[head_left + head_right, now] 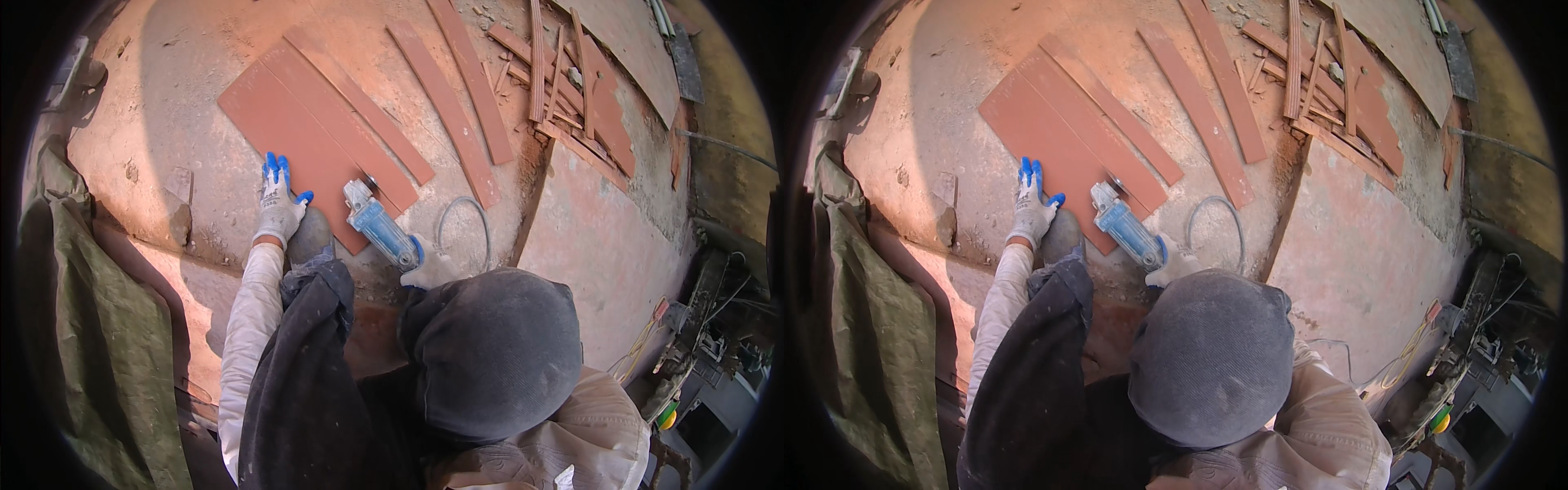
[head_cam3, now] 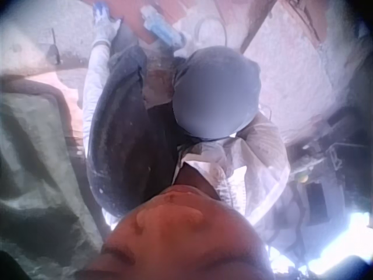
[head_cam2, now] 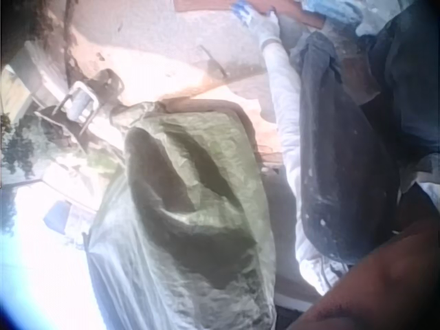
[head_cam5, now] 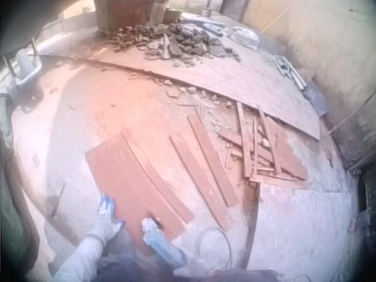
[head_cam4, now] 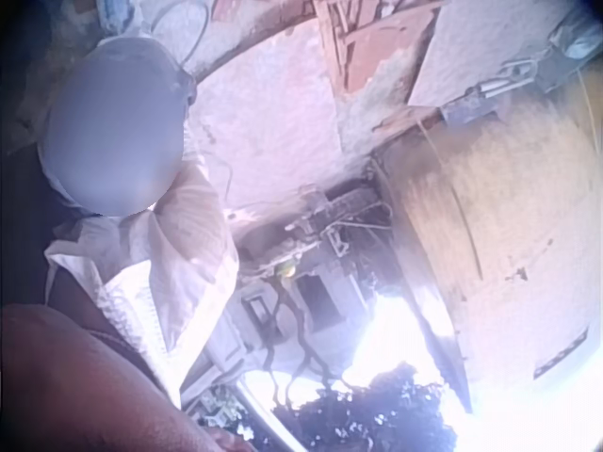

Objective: The person uses an angle grinder to cut a red tile into strips on a dusty floor. They then pick up a larger tile, hand it to a coworker, and resume cutting another tile with the grinder.

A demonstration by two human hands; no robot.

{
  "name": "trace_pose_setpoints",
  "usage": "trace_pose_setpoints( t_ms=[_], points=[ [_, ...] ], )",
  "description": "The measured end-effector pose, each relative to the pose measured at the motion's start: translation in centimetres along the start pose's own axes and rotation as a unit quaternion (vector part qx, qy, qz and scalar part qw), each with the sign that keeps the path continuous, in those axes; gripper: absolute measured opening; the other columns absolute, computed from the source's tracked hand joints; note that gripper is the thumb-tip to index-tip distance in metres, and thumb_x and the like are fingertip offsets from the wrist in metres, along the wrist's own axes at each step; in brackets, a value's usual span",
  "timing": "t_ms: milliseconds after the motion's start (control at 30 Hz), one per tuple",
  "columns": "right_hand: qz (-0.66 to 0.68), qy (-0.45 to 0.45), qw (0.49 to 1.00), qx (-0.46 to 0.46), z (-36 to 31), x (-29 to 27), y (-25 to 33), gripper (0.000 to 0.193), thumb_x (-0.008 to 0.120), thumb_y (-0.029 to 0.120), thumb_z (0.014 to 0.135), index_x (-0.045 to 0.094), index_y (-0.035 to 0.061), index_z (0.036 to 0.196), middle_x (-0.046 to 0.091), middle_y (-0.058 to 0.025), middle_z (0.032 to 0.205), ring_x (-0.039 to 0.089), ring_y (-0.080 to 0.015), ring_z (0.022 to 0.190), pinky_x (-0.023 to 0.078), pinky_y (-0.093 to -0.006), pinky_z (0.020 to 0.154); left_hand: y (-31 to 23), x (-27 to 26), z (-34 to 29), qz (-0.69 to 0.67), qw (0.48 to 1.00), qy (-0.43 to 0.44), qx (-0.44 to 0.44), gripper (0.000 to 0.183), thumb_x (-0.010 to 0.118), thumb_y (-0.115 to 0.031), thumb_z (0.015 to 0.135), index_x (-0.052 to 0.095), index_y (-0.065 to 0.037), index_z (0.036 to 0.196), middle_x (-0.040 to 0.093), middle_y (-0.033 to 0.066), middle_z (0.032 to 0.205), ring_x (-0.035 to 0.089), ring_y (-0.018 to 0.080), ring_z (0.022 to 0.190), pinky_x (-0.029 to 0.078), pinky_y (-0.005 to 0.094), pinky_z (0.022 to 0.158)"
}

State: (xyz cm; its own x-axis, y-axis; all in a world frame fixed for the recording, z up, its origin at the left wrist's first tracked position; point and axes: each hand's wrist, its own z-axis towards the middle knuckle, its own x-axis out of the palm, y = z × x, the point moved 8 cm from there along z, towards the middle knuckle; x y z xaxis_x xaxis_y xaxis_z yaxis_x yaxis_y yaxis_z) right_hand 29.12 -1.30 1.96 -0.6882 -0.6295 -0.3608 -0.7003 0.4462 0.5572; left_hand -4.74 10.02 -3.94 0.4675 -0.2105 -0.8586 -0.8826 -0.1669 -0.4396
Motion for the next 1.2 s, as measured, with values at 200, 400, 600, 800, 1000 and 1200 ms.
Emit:
trace_pose_setpoints(
  t_ms=[200,400,600,800,1000,1200],
  points=[
    [0.039,0.012,0.999,-0.026,-1.0,-0.2,-1.1,0.076,0.086,0.021,0.068,0.061,0.0097,0.139,0.073,-0.0207,0.118,0.069,-0.0416,0.119,0.053,-0.0471,0.1,0.0,0.0,0.0,0.01,1.0,-0.002,0.003,0.114,0.09,-0.02,0.087,0.019,-0.006,0.175,0.007,0.0216,0.183,0.016,0.0435,0.168,0.023,0.0476,0.136],
    [0.022,0.037,0.999,-0.027,-1.2,0.0,-2.3,0.074,0.088,0.021,0.069,0.062,0.009,0.137,0.073,-0.0198,0.119,0.07,-0.0398,0.119,0.053,-0.0458,0.1,0.5,0.3,0.2,0.017,1.0,0.001,0.004,0.112,0.088,-0.024,0.089,0.019,-0.007,0.175,0.005,0.0181,0.184,0.014,0.0425,0.168,0.022,0.049,0.136],
    [0.024,0.042,0.999,-0.016,-2.2,-0.2,-3.4,0.074,0.089,0.022,0.072,0.061,0.01,0.139,0.073,-0.0186,0.122,0.069,-0.0381,0.122,0.053,-0.0453,0.103,0.8,0.4,0.1,0.009,1.0,-0.002,0.008,0.112,0.088,-0.024,0.089,0.018,-0.007,0.175,0.005,0.0199,0.184,0.015,0.0431,0.168,0.022,0.0485,0.136],
    [0.006,0.019,1.0,0.007,-2.2,0.2,-5.3,0.073,0.087,0.02,0.069,0.064,0.0094,0.137,0.075,-0.019,0.118,0.073,-0.0369,0.116,0.054,-0.0436,0.099,0.8,0.5,0.2,0.009,1.0,-0.006,0.007,0.112,0.088,-0.023,0.089,0.018,-0.008,0.175,0.006,0.0194,0.184,0.015,0.0428,0.168,0.022,0.0482,0.136],
    [0.0,0.048,0.999,0.007,-1.7,0.8,-7.7,0.077,0.089,0.02,0.066,0.063,0.0097,0.137,0.075,-0.0175,0.119,0.072,-0.0361,0.117,0.055,-0.0428,0.099,1.0,0.5,0.2,0.004,1.0,-0.011,0.013,0.112,0.089,-0.022,0.089,0.019,-0.008,0.175,0.006,0.0192,0.184,0.015,0.0426,0.168,0.023,0.0485,0.136],
    [0.032,0.053,0.997,-0.044,-2.5,0.3,-6.9,0.07,0.087,0.021,0.07,0.065,0.0092,0.135,0.076,-0.0178,0.116,0.073,-0.0367,0.117,0.055,-0.0426,0.1,1.1,0.7,0.3,0.026,1.0,-0.003,0.002,0.113,0.088,-0.025,0.089,0.017,-0.009,0.176,0.005,0.0186,0.184,0.015,0.0423,0.168,0.022,0.0481,0.136]
  ],
)
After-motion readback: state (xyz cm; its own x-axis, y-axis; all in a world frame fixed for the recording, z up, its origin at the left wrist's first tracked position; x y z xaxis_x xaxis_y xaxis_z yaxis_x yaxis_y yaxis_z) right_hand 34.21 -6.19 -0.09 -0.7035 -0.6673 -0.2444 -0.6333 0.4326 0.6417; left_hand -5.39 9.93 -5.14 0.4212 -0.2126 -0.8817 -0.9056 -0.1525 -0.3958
